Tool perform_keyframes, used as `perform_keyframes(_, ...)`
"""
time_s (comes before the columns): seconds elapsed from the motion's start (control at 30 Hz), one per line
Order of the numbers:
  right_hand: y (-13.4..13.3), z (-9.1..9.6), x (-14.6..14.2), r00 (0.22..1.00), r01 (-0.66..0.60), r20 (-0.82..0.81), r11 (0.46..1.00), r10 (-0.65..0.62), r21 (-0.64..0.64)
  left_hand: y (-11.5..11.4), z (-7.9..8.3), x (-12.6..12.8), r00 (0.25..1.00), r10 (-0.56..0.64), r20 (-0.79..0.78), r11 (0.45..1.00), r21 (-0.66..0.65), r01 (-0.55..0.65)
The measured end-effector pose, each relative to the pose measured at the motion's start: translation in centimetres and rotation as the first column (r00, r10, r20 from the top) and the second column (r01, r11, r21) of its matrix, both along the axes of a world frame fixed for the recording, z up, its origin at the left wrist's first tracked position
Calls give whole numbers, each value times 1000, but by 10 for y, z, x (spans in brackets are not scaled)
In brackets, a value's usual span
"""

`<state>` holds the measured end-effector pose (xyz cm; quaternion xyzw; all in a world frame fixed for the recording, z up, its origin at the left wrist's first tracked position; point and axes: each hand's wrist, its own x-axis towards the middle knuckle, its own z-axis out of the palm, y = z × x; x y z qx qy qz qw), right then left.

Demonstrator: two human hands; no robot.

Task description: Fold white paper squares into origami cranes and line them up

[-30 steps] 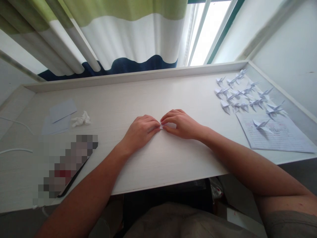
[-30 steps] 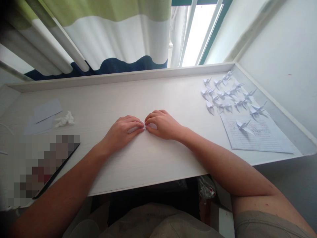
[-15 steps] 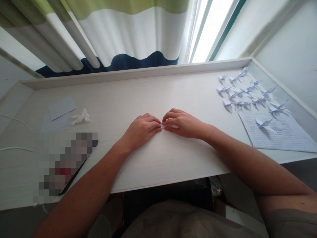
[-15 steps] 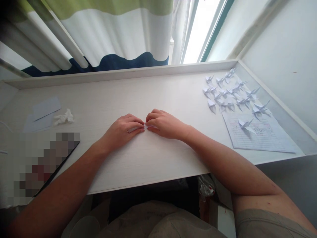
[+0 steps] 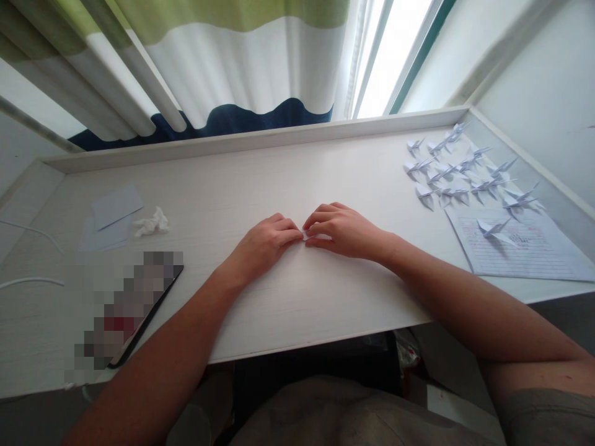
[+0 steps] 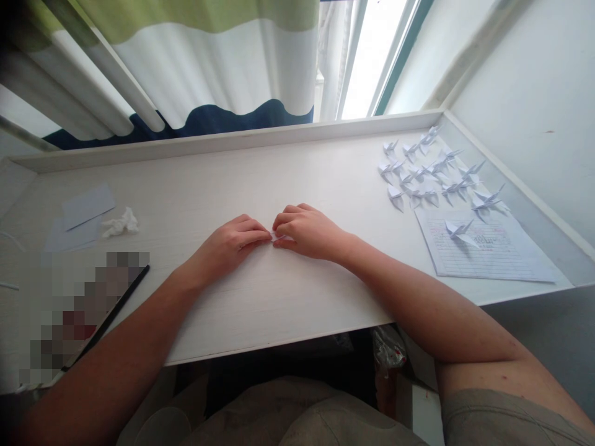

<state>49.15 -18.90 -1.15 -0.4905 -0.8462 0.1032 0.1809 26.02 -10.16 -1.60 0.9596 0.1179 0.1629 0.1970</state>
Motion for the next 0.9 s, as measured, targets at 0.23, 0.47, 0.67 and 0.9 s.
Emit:
perform_keyframes(0.23, 2, -7, -3, 990, 41, -137, 998, -47, -42, -4, -6, 3, 992, 120, 36, 987, -115, -115)
perform_keyframes(0.47, 8, -12, -7, 899, 150, -380, 968, -220, -203, -8, -8, 8, 953, 297, 62, 896, -364, -255)
perform_keyframes(0.67, 6, -7, -12, 840, 238, -424, 932, -339, -274, -10, -6, 9, 938, 344, 46, 849, -442, -289)
perform_keyframes(0.9, 7, -6, -15, 744, 250, -509, 886, -433, -390, -11, -6, 9, 914, 403, 41, 819, -463, -340)
